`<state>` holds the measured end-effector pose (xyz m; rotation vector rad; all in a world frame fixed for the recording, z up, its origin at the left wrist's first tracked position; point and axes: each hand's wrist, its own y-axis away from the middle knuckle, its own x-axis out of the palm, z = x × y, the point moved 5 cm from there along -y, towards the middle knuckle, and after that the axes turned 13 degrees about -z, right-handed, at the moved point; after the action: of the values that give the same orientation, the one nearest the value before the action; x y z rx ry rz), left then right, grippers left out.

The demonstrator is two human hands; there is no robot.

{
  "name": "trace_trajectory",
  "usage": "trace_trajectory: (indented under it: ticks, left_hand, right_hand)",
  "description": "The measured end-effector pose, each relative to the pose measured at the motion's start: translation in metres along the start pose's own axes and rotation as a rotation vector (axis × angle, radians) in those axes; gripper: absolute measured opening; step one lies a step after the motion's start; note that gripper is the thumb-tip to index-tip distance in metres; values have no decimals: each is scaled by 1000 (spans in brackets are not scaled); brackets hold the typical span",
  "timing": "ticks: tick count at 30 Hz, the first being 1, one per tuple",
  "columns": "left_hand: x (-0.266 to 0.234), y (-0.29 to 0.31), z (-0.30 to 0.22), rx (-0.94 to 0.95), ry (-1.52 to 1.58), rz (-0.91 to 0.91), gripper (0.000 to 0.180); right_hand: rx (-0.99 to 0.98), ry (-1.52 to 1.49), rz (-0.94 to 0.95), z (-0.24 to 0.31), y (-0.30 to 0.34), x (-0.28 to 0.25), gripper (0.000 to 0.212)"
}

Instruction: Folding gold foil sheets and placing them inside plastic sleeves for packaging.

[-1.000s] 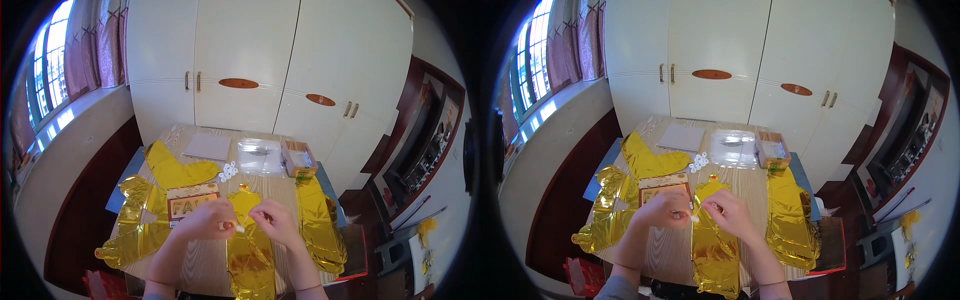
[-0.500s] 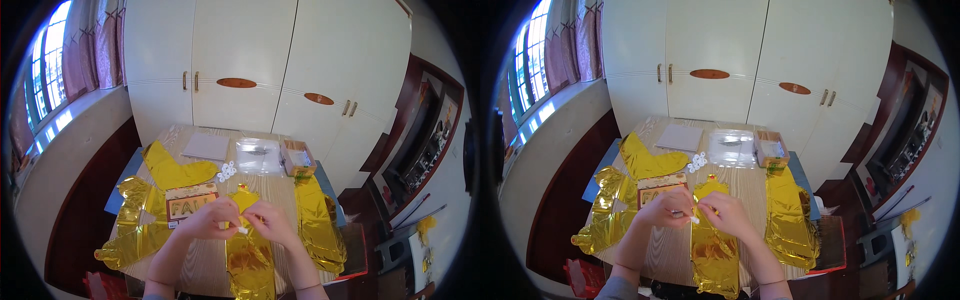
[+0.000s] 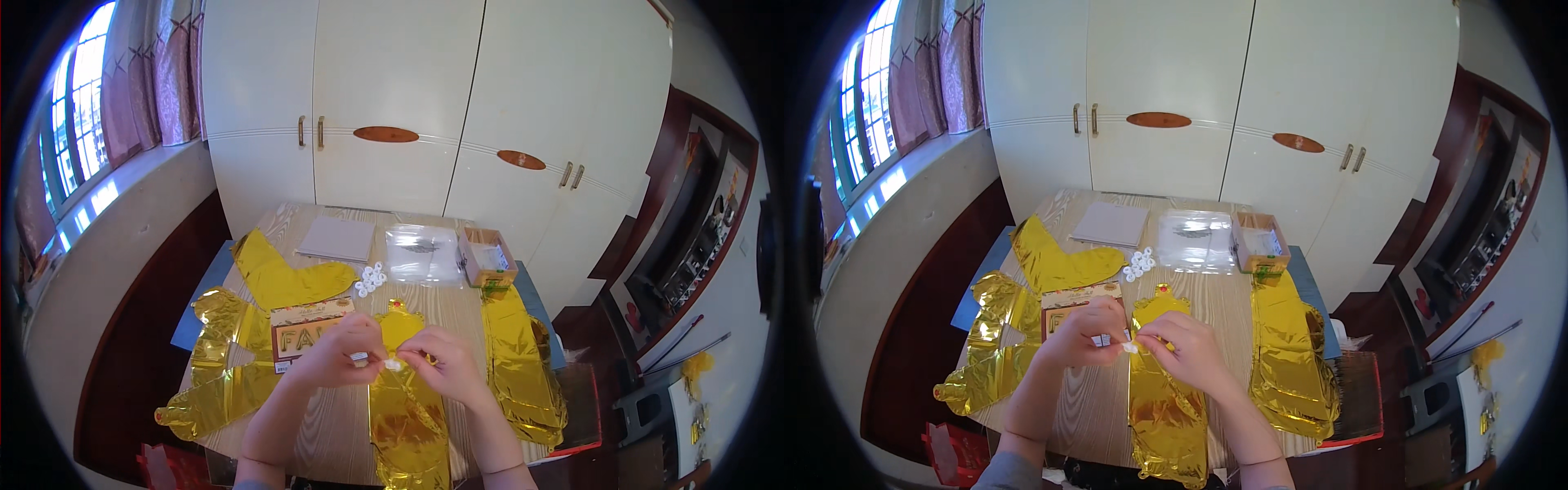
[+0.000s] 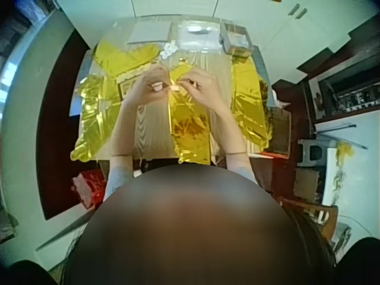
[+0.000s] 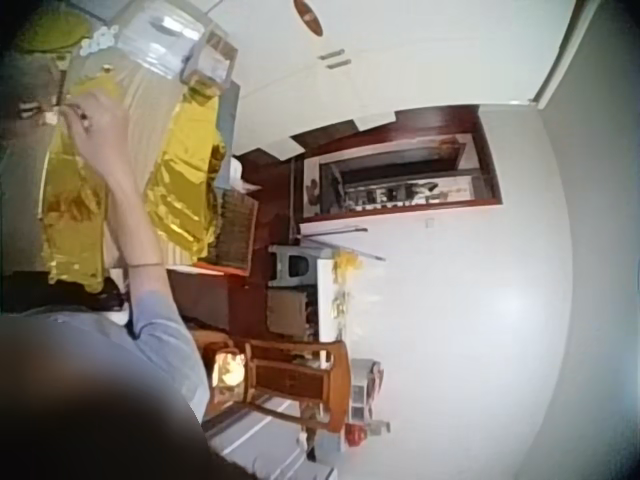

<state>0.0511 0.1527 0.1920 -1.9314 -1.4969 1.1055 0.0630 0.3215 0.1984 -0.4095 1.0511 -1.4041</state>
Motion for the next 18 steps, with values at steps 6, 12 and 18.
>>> trace_trajectory:
  ticks: [6,12,18]
  left_hand:
    - [-7,-2,3,-48,-191,-198,13]
    - [0,-4,-14,70,-380,-43,14]
    - [-1,0,1,-169,64,-39,13]
  right_hand:
    - [-103,126,-6,10,3,6,9]
    - [-165,172,-67,14,-2,-1,9]
    - [-92,94,103,-1,1,8,12]
